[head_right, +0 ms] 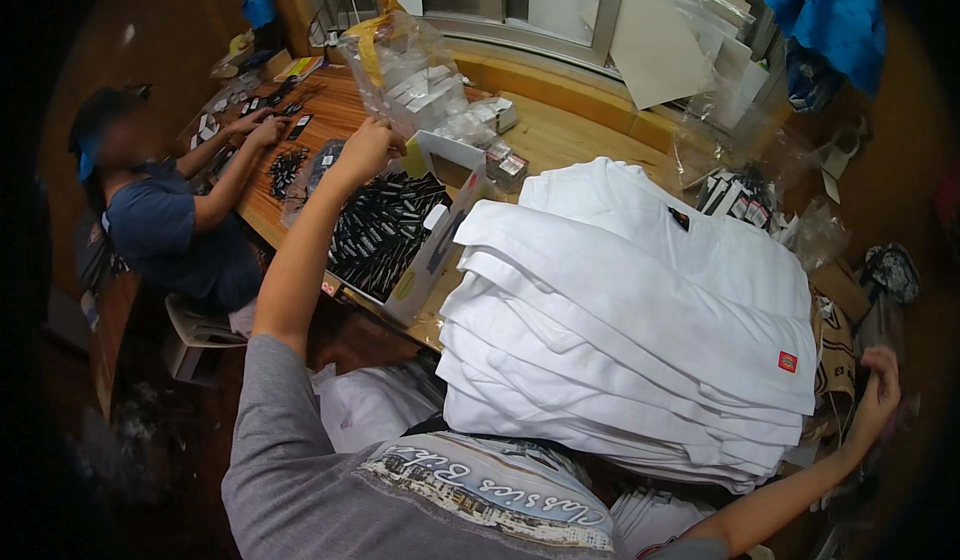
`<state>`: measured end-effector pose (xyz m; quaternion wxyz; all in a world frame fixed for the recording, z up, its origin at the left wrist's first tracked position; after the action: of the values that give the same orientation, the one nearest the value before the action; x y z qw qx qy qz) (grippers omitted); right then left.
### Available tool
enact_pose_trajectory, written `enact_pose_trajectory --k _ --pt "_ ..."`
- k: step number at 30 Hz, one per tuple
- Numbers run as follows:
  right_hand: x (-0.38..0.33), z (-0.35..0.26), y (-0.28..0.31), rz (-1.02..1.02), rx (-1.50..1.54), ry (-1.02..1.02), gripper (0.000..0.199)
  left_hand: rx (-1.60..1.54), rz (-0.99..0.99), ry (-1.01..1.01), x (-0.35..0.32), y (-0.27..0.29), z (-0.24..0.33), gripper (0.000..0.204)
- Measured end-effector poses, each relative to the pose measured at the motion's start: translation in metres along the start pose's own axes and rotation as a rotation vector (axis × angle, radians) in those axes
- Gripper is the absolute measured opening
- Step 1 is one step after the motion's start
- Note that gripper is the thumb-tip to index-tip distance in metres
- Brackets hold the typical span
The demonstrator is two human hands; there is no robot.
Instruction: The person attaches tags to a stack of white t-shirts by hand. They pick up tags from a nearby box, thread them through the neck of each shirt, and then fold the shirt to place it on a growing pile.
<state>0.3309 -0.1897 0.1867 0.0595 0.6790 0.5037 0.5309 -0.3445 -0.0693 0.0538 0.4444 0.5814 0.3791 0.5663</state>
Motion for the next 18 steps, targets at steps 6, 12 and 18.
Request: enact_pose_trajectory --k 6,12,18 --pt "0.041 -0.096 -0.104 -0.196 0.157 0.122 0.016 0.168 -0.030 0.007 0.003 -0.044 -0.010 0.021" --pt "0.064 -0.165 -0.156 -0.272 0.157 0.329 0.018 -0.609 0.283 0.282 0.002 -0.002 -0.060 0.013" --pt "0.090 -0.217 -0.217 -0.286 0.351 0.371 0.016 -1.494 0.451 0.390 0.002 0.028 -0.029 0.018"
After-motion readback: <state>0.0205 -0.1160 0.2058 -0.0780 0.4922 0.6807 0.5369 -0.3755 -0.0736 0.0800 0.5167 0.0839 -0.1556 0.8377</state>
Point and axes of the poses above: each hand's wrist, its own x-axis towards the middle knuckle, its own y-axis out of the back of the hand, z = x × y, the point moved 9 cm from there along x, towards the middle knuckle, and after that the axes turned 1 degree about x, right-handed, at the moved point
